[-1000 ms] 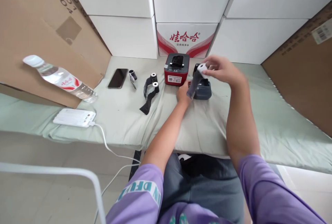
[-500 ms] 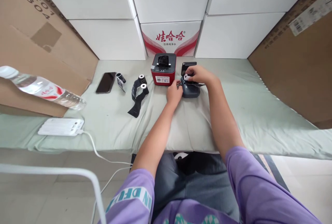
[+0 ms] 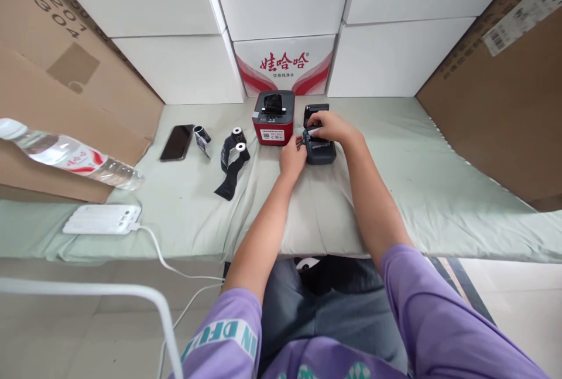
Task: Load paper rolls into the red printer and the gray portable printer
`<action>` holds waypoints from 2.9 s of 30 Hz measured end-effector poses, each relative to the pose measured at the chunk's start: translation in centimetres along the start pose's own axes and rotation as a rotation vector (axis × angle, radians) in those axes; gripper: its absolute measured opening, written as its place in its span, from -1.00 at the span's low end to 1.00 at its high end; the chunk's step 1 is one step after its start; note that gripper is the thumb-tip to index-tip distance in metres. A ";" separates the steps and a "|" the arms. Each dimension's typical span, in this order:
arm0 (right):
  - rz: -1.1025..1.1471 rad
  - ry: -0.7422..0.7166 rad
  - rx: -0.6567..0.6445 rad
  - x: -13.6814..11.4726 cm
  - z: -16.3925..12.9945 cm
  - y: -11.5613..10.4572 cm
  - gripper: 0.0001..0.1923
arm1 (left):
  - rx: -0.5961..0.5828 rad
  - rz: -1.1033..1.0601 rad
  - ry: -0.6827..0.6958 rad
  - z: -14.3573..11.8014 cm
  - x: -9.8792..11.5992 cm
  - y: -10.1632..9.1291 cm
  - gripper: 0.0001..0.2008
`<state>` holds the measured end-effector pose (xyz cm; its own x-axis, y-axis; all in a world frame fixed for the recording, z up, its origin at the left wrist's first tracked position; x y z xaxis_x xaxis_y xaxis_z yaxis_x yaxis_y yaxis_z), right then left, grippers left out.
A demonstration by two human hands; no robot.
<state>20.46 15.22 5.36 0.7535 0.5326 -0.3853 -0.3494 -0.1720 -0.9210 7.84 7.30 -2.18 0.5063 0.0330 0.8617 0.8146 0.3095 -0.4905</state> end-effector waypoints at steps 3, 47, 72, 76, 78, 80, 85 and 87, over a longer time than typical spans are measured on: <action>0.046 0.005 0.008 0.6 0.1 0.0 -0.63 | 0.000 -0.008 0.004 0.0 0.0 0.0 -0.64; 1.097 0.170 -0.037 6.5 -0.8 3.6 -0.62 | 0.027 0.008 0.230 -0.5 0.9 0.9 -0.50; 0.296 0.332 0.703 0.6 -8.1 7.5 0.19 | 0.022 -0.057 0.087 -1.6 1.2 -0.1 -0.56; 0.277 0.436 0.754 2.3 -5.6 5.6 0.23 | 0.411 -0.117 0.049 -0.9 0.3 -3.7 -0.60; 0.318 0.509 0.745 3.3 -5.0 4.7 0.27 | 0.629 -0.112 0.030 -0.6 -0.5 -5.7 -0.58; 0.354 0.549 0.758 3.4 -4.9 4.1 0.32 | 0.714 -0.145 0.025 0.2 -1.4 -7.0 -0.51; 0.398 0.155 0.724 -1.2 -3.8 4.4 0.17 | 0.514 -0.491 -0.002 3.6 -3.6 -7.1 -0.49; 0.498 0.008 0.523 -3.3 -1.8 6.2 0.15 | 0.453 -0.646 -0.031 4.5 -4.1 -6.9 -0.57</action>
<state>16.86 10.93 0.84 0.4390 0.4878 -0.7545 -0.8717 0.0276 -0.4893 -1.13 9.36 -1.80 -0.0414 -0.2609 0.9645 0.7470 0.6330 0.2033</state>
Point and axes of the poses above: each hand's wrist, its own z-axis towards the middle knuckle, its own y-axis out of the palm, x = y × z, the point moved 5 cm from there along z, towards the middle knuckle, and after that the axes turned 2 degrees about z, right-handed, at the moved point
